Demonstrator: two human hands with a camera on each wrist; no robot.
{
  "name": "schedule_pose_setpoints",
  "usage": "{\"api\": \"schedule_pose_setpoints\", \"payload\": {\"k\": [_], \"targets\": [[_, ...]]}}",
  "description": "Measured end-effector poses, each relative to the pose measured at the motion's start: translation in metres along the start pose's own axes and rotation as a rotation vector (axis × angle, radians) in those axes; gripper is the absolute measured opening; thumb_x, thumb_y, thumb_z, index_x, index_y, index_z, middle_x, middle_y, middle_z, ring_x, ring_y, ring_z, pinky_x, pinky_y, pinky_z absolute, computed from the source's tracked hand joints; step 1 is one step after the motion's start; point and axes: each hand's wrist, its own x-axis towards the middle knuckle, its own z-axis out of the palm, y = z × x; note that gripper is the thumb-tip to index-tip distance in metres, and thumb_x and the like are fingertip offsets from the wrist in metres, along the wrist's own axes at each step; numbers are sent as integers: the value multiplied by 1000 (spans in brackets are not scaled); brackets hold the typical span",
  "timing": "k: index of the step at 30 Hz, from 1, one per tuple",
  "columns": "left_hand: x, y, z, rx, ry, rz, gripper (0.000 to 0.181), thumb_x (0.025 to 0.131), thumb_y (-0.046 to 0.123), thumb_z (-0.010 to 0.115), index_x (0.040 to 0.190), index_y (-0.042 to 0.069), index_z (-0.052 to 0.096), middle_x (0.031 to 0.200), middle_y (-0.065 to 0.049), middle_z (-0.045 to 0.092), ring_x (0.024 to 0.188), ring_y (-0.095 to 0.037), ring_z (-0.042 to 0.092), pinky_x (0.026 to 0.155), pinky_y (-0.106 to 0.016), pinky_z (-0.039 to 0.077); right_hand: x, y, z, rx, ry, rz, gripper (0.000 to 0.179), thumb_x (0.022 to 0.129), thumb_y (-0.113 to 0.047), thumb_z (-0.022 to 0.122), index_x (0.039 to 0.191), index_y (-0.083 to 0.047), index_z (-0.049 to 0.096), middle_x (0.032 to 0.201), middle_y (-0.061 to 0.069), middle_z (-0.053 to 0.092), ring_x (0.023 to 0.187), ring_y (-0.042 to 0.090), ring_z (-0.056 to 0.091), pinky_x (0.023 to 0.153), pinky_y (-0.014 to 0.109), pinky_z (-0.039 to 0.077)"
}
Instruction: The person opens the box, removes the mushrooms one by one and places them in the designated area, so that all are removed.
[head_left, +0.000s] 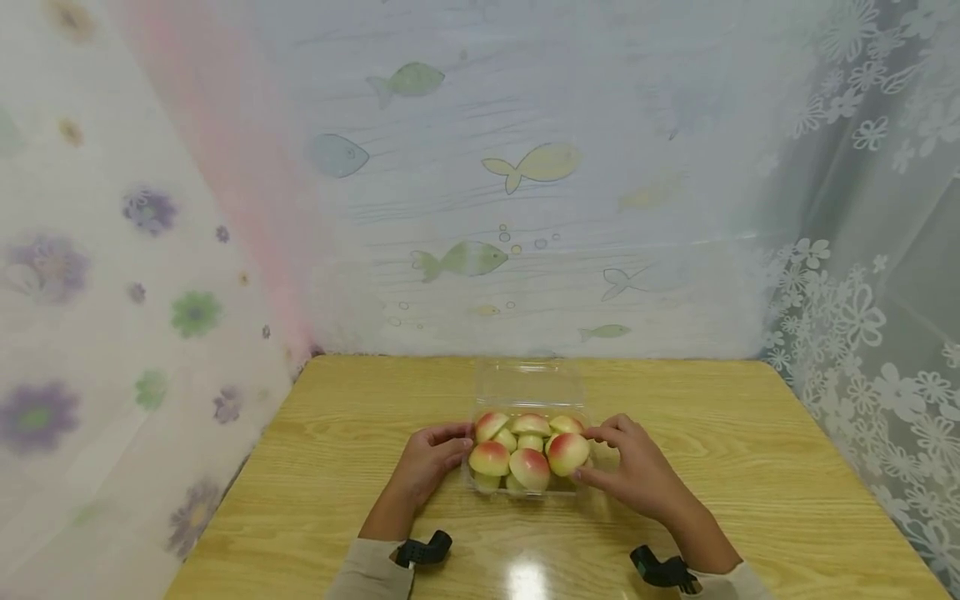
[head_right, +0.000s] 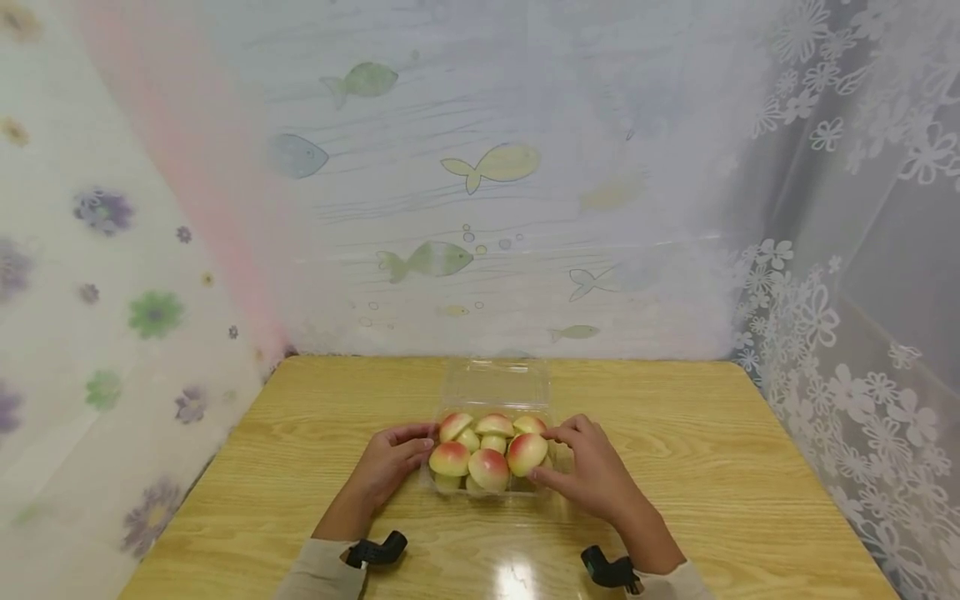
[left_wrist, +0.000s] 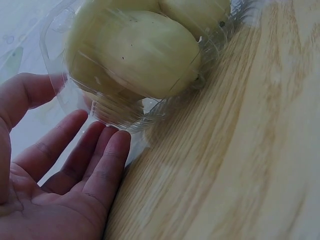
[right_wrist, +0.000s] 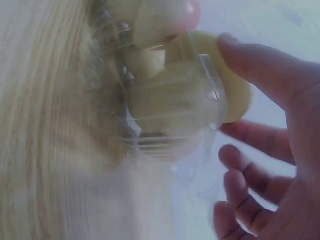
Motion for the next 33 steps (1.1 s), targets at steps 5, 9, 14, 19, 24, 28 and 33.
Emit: {"api": "schedule_pose_setpoints", "payload": {"k": [5, 9, 14, 19, 24, 28, 33], "targets": [[-1, 0, 0, -8, -1, -5, 47, 94, 9, 76, 135, -9, 62, 132, -15, 68, 113, -15, 69, 89, -26, 59, 2, 3, 9, -6, 72, -71, 59, 83, -48, 85, 133, -19, 71, 110, -9, 70, 100, 20, 59, 83, 45, 53], [0, 0, 1, -6, -3, -1, 47, 94, 9, 76, 134, -10, 61, 133, -16, 68, 112, -15, 69, 89, -26, 59, 4, 2, 15, -23, 107, -77, 62, 84, -46, 85, 137, -18, 68, 109, -8, 73, 99, 19, 61, 82, 45, 54], [0, 0, 1, -11, -4, 0, 46, 94, 9, 77, 133, -10, 62, 131, -15, 69, 111, -15, 70, 88, -26, 60, 3, 0, 19, -53, 136, -45, 45, 84, -45, 84, 120, -22, 68, 111, -8, 71, 95, 13, 64, 78, 40, 56], [0, -1, 0, -16, -3, -6, 46, 93, 10, 78, 133, -8, 64, 128, -12, 71, 111, -15, 70, 89, -26, 60, 2, -1, 21, -60, 166, -99, 40, 82, -36, 88, 116, -22, 71, 112, -8, 72, 92, 12, 66, 77, 43, 59], [0, -1, -1, -12, -1, -2, 46, 93, 11, 77, 133, -9, 63, 129, -12, 71, 111, -14, 70, 89, -26, 60, 3, 1, 21, -60, 184, -165, 45, 78, -21, 93, 118, -17, 71, 115, -5, 73, 92, 11, 66, 80, 43, 60], [0, 0, 0, -8, 2, -1, 46, 94, 10, 76, 134, -9, 62, 131, -15, 68, 112, -15, 69, 89, -25, 59, 4, 1, 21, -76, 189, -178, 46, 77, -18, 94, 117, -16, 71, 114, -4, 73, 91, 12, 67, 79, 42, 60], [-2, 1, 1, -1, 2, -3, 47, 95, 10, 75, 136, -9, 61, 136, -18, 65, 112, -16, 69, 89, -24, 59, 3, 1, 19, -85, 201, -173, 47, 77, -18, 94, 118, -17, 72, 113, -6, 74, 91, 15, 68, 78, 44, 60]]}}
